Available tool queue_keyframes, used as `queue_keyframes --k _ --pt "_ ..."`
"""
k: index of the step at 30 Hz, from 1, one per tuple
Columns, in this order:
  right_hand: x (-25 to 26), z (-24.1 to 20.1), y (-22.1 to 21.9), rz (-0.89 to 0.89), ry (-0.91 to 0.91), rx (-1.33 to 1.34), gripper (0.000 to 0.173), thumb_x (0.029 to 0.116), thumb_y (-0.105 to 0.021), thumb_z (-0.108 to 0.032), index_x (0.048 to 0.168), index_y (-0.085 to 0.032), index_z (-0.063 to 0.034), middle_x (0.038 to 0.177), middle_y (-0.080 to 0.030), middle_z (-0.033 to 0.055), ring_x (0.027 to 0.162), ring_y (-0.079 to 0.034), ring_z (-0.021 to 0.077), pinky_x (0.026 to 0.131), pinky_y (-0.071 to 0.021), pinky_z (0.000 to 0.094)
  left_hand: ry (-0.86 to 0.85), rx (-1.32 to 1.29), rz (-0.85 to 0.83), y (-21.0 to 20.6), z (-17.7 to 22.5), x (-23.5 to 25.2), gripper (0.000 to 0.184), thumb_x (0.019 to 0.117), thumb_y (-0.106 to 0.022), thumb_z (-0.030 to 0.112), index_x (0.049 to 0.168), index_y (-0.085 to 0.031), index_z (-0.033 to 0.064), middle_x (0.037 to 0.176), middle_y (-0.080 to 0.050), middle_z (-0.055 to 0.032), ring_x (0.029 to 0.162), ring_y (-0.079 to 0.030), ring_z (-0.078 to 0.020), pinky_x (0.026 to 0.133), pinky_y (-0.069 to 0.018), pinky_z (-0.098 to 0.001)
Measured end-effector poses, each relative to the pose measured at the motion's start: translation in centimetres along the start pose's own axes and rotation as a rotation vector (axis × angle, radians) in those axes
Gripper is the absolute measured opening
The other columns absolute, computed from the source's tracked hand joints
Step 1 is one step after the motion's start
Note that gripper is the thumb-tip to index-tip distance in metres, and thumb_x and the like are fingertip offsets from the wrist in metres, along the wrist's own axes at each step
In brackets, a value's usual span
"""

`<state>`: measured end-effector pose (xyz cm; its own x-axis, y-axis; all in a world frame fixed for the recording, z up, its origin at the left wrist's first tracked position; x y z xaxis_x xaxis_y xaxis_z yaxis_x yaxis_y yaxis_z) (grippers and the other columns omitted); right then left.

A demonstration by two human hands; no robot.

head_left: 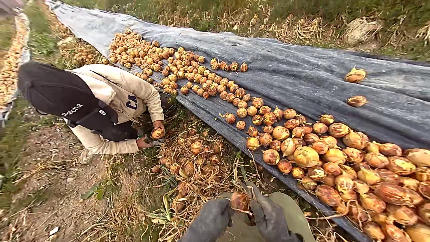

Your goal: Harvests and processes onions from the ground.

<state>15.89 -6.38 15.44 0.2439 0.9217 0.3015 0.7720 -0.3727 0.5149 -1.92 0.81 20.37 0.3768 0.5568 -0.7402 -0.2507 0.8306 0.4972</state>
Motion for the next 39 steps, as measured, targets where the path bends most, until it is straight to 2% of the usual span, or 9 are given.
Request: queue_keyframes --k 7,11,17,21,24,27,31,35,39 --pt "-1.9 4.1 -0.8 -0.702 -0.609 0.028 0.067 0.1013 -0.039 -0.065 0.145 -0.056 -0.0175 0.113 -0.072 0.016 0.102 -0.071 0.0326 0.091 -0.0549 0.0556 0.039 0.399 0.109 1.4 5.3 0.2 0.046 0.1097 -0.038 0.042 0.138 -0.063 0.0169 0.13 -0.07 -0.0094 0.119 -0.067 -0.0306 0.101 -0.0519 -0.0566" --pt "-1.8 4.1 -2.9 -0.559 -0.796 0.446 0.059 0.1055 -0.035 -0.06 0.103 -0.063 -0.0079 0.073 -0.059 0.0064 0.055 -0.058 0.0196 0.054 -0.0537 0.0402 0.008 0.454 -0.089 -1.4 5.8 3.0 0.043 0.1089 -0.04 0.04 0.134 -0.065 0.0146 0.122 -0.071 -0.0164 0.114 -0.068 -0.0379 0.095 -0.052 -0.0632" --pt "6.0 4.9 -0.4 -0.31 -0.381 -0.007 0.06 0.1057 -0.036 -0.05 0.094 -0.071 -0.0025 0.078 -0.067 0.0126 0.075 -0.068 0.026 0.071 -0.0545 0.0467 0.371 0.362 -0.041 5.4 1.3 8.4 0.045 0.1097 -0.039 0.035 0.131 -0.066 0.0068 0.133 -0.066 -0.0219 0.128 -0.06 -0.0405 0.104 -0.0456 -0.0627" --pt "11.0 8.8 1.6 -0.063 -0.353 -0.003 0.065 0.103 -0.039 -0.058 0.147 -0.054 -0.0126 0.09 -0.072 0.0073 0.071 -0.067 0.0179 0.067 -0.0595 0.0451 0.445 0.262 0.184 8.4 -6.2 16.2 0.044 0.107 -0.046 0.032 0.142 -0.06 0.0097 0.143 -0.059 -0.0198 0.135 -0.055 -0.0388 0.11 -0.0453 -0.0598" --pt "10.8 10.9 1.3 -0.081 -0.518 0.027 0.056 0.1026 -0.046 -0.056 0.146 -0.055 -0.0213 0.084 -0.07 0.0035 0.061 -0.065 0.0152 0.058 -0.0581 0.0429 0.469 0.167 0.341 7.8 -10.9 24.5 0.054 0.1043 -0.047 0.051 0.108 -0.074 0.0047 0.111 -0.072 -0.0228 0.109 -0.068 -0.0417 0.09 -0.0535 -0.0651" --pt "8.3 11.0 0.5 -0.247 -0.71 0.092 0.051 0.1056 -0.048 -0.046 0.145 -0.057 -0.0151 0.09 -0.073 0.0035 0.063 -0.067 0.0161 0.056 -0.0598 0.0411 0.45 0.409 0.164 6.5 -10.2 28.6 0.034 0.1041 -0.05 0.03 0.117 -0.073 0.0093 0.123 -0.069 -0.0186 0.119 -0.064 -0.0399 0.097 -0.0516 -0.0635" --pt "4.5 9.7 0.5 -0.423 -0.931 0.138 0.049 0.1072 -0.046 -0.041 0.142 -0.059 -0.0084 0.092 -0.07 0.01 0.067 -0.066 0.0217 0.063 -0.0576 0.0447 0.761 0.168 0.431 5.8 -9.6 31.6 0.04 0.0905 -0.065 0.032 0.111 -0.07 -0.0019 0.121 -0.068 -0.0246 0.115 -0.066 -0.04 0.091 -0.0562 -0.0589" --pt "3.5 8.3 0.1 -0.565 -0.904 0.076 0.05 0.1099 -0.038 -0.039 0.137 -0.06 -0.0037 0.095 -0.071 0.0152 0.08 -0.068 0.0261 0.075 -0.0564 0.0466 0.502 0.0 0.568 4.0 -9.8 30.6 0.069 0.0908 -0.071 0.024 0.15 -0.041 0.002 0.143 -0.051 -0.0306 0.119 -0.062 -0.0459 0.093 -0.0561 -0.061" --pt "4.6 8.4 -1.6 -0.55 -0.743 0.088 0.055 0.1076 -0.042 -0.045 0.148 -0.054 -0.0102 0.115 -0.072 0.0139 0.099 -0.071 0.0244 0.09 -0.0559 0.0456 0.025 -0.217 0.665 5.4 -7.3 23.6 0.081 0.0649 -0.092 0.017 0.137 -0.056 0.0098 0.142 -0.05 -0.0253 0.129 -0.054 -0.0383 0.103 -0.0526 -0.0532"
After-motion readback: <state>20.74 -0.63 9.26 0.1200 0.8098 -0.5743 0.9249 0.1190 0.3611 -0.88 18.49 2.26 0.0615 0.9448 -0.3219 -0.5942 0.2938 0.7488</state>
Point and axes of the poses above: each hand's wrist, its own x-axis towards the middle knuckle, its own y-axis out of the back of the hand, z = x × y, the point moved 4 cm from there along x, towards the middle knuckle
